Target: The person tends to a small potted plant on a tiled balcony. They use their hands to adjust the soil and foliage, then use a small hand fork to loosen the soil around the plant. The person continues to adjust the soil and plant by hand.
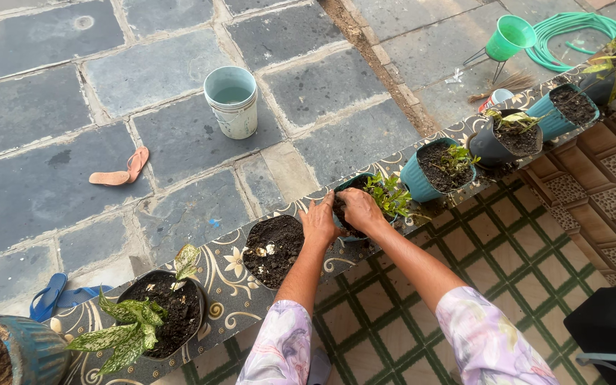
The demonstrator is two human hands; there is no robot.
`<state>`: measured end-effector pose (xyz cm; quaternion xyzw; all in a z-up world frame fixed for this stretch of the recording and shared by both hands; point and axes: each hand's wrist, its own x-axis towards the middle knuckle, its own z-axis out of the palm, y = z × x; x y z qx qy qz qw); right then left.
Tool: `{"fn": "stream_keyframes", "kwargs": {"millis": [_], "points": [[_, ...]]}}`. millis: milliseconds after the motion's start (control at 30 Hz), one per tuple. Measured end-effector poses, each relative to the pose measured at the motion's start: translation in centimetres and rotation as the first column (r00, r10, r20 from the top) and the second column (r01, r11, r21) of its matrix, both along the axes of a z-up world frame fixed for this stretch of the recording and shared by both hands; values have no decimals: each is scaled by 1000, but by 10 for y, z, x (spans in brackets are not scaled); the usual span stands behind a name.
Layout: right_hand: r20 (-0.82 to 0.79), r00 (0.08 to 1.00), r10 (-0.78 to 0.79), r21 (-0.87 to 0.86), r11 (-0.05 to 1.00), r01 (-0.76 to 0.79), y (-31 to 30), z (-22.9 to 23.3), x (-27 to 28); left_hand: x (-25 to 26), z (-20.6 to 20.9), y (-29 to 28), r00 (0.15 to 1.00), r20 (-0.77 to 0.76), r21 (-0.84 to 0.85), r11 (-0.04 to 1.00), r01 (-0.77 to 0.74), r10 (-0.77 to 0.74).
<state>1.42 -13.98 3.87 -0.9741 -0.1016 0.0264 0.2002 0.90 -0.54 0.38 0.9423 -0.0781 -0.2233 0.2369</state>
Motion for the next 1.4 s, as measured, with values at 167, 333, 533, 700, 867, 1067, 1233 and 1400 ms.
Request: {"fn": "stream_keyframes", "kwargs": {"millis": [167, 333, 533, 700, 867, 1067, 1233, 1400], "points": [[-6, 964, 265, -75, 962, -264, -13, -17, -10, 3, -9, -2, 1000, 12, -2, 1000, -22, 22], [67, 936, 346, -153, 930, -333, -46, -10, -36, 3, -6, -1, 1000, 2, 2, 1000, -7, 7], [-6, 994, 113, -120, 986, -113, -45, 3, -65, 2, -4, -1, 1000, 19, -7, 1000, -12, 12], [-49, 999, -2, -54, 999, 0, -38, -34, -53, 2, -1, -1, 1000, 23, 7, 1000, -7, 7], [63, 985, -159, 66, 986, 155, -17, -36, -41, 0, 0, 1, 999, 45, -31, 999, -25, 26], [-87, 979, -187, 88, 977, 194, 5, -25, -37, 1, 0, -1, 999, 51, -10, 1000, -18, 19], [-7, 974, -227, 157, 962, 225, -4, -55, -12, -1, 6, 2, 999, 31, -53, 998, -37, 39], [-18, 999, -26, 138, 990, 28, -9, -58, -27, -2, 5, 2, 999, 26, -35, 999, -32, 32]]}}
